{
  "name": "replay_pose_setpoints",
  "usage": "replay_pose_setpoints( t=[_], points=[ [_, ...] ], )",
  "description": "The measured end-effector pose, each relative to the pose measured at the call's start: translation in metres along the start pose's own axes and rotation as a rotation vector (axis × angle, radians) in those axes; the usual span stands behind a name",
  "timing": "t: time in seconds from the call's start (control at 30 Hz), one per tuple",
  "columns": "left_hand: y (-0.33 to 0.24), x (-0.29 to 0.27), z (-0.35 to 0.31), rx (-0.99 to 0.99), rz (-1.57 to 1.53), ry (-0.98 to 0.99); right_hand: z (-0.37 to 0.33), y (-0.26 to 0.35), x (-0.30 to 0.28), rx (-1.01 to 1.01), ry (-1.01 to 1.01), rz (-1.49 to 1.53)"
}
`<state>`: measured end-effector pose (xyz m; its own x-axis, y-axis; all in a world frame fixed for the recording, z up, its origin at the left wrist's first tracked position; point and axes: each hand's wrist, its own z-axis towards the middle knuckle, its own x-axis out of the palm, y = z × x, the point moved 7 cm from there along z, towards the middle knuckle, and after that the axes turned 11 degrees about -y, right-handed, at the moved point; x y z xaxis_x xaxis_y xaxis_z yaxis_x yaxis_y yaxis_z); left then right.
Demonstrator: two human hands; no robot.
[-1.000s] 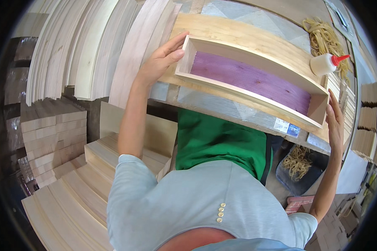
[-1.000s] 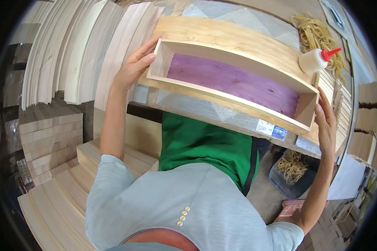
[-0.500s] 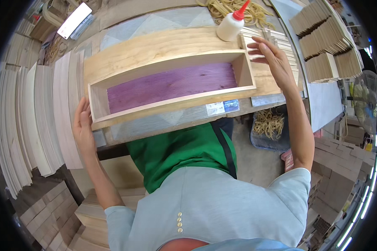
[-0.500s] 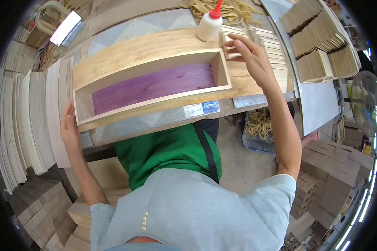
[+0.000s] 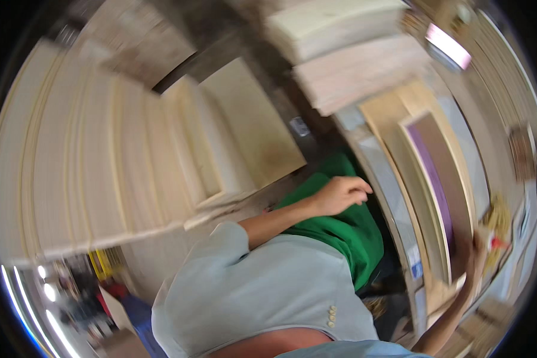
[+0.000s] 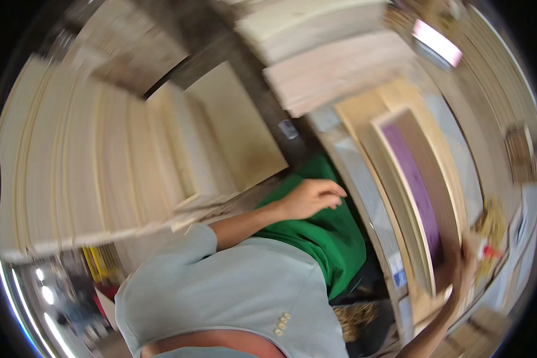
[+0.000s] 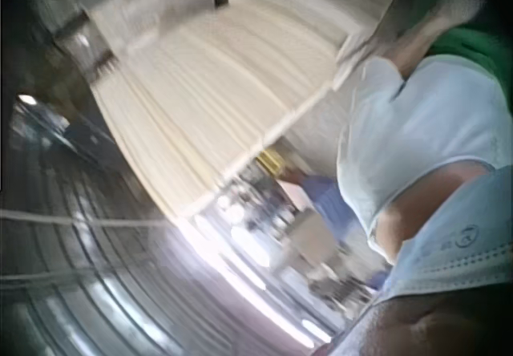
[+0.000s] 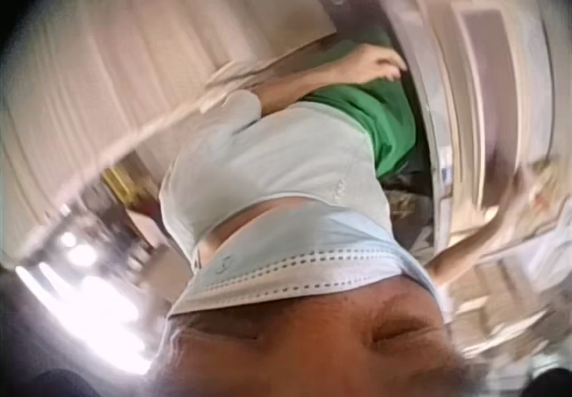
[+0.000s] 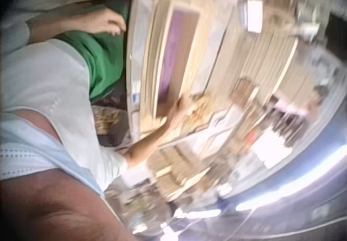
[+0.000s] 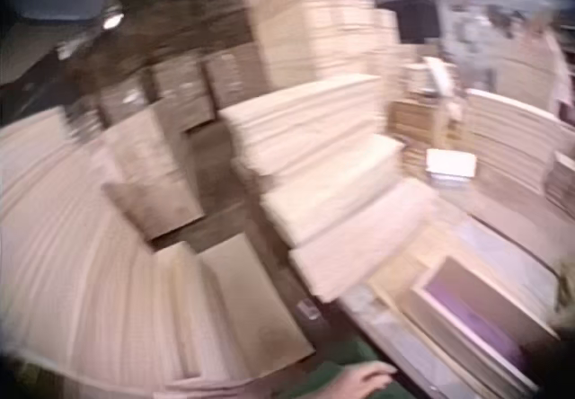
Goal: The recorder applies glue to wooden panels and assembles them into a rectangular frame or box structure.
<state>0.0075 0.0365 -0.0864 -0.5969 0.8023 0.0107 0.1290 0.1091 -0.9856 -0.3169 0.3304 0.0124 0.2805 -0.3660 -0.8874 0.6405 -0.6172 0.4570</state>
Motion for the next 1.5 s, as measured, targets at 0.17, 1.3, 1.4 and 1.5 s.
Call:
replay_pose_setpoints(
  t=[0.17, 1.3, 1.4, 1.5],
  points=[
    [0.012, -0.001, -0.024, 0.121, 0.196, 0.043, 0.009, 0.113, -0.011, 0.098, -0.111, 0.459],
    [0.029, 0.006, -0.020, 0.097, 0.165, 0.254, -0.047, 0.520, 0.233, -0.726, 0.267, 0.679],
    [0.029, 0.010, -0.013, -0.010, -0.127, 0.289, -0.004, 0.396, 0.189, -0.530, -0.091, 0.820],
    [-0.053, 0.032, 0.020, 0.163, 0.234, 0.293, 0.008, 0.226, 0.124, 0.220, -0.160, 0.827]
  ],
)
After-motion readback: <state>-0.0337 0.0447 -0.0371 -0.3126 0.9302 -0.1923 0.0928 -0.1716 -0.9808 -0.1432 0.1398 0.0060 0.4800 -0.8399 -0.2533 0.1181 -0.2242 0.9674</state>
